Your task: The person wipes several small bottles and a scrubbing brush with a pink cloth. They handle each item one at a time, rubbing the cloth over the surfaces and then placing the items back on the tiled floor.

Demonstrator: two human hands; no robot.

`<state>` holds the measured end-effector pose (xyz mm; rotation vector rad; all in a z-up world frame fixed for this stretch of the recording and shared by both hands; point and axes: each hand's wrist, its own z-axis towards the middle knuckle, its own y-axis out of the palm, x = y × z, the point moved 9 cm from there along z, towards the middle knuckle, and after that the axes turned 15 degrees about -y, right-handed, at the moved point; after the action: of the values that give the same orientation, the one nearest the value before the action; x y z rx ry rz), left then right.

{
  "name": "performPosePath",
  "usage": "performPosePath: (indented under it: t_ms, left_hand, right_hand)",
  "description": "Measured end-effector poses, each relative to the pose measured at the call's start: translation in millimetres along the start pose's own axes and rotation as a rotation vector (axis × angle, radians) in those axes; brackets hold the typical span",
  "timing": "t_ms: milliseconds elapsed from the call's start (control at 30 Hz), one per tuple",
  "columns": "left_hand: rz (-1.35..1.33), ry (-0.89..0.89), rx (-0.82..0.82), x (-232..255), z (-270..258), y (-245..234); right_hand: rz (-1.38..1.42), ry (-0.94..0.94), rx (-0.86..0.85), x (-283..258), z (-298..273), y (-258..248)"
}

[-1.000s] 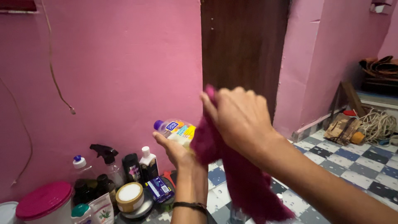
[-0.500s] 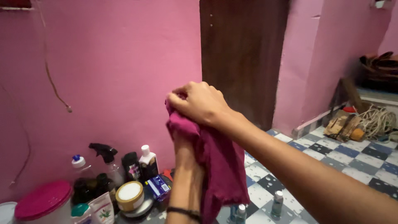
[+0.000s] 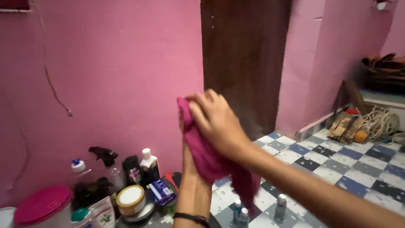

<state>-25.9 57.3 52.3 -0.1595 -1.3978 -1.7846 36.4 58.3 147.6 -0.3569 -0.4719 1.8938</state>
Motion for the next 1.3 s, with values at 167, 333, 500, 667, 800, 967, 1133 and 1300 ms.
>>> performPosePath:
  t_ms: [167, 333, 500, 667, 800, 967, 1133, 1300]
  left_hand:
    - [-0.019, 0.055, 0.411, 29, -23, -61]
    - [-0.012, -0.016, 0.434, 31, 4, -79]
    - [-0.058, -0.046, 0.121, 13, 6, -38]
    - [-0.019, 0.204, 0.426, 28, 0, -56]
    - [0.002, 0.132, 0.233, 26, 6, -42]
    - [0.043, -0.025, 0.045, -2, 5, -29]
    - [-0.020, -0.076, -0.082, -15, 49, -49]
    - [0.006, 0.159, 0.036, 17, 42, -100]
  right_hand:
    - [-0.126, -0.071, -0.109, -51, -68, 12]
    - [-0.053, 0.086, -0.189, -4, -65, 14]
    - [0.136, 0.480, -0.200, 74, -34, -7]
    - [-0.241, 0.509, -0.228, 40, -15, -54]
    - [-0.061, 0.388, -0.018, -2, -20, -48]
    - [-0.340, -0.320, -0.051, -40, -18, 19]
    - [-0.085, 0.422, -0.200, 76, 37, 29]
    - [-0.102, 0.164, -0.131, 11, 2, 33]
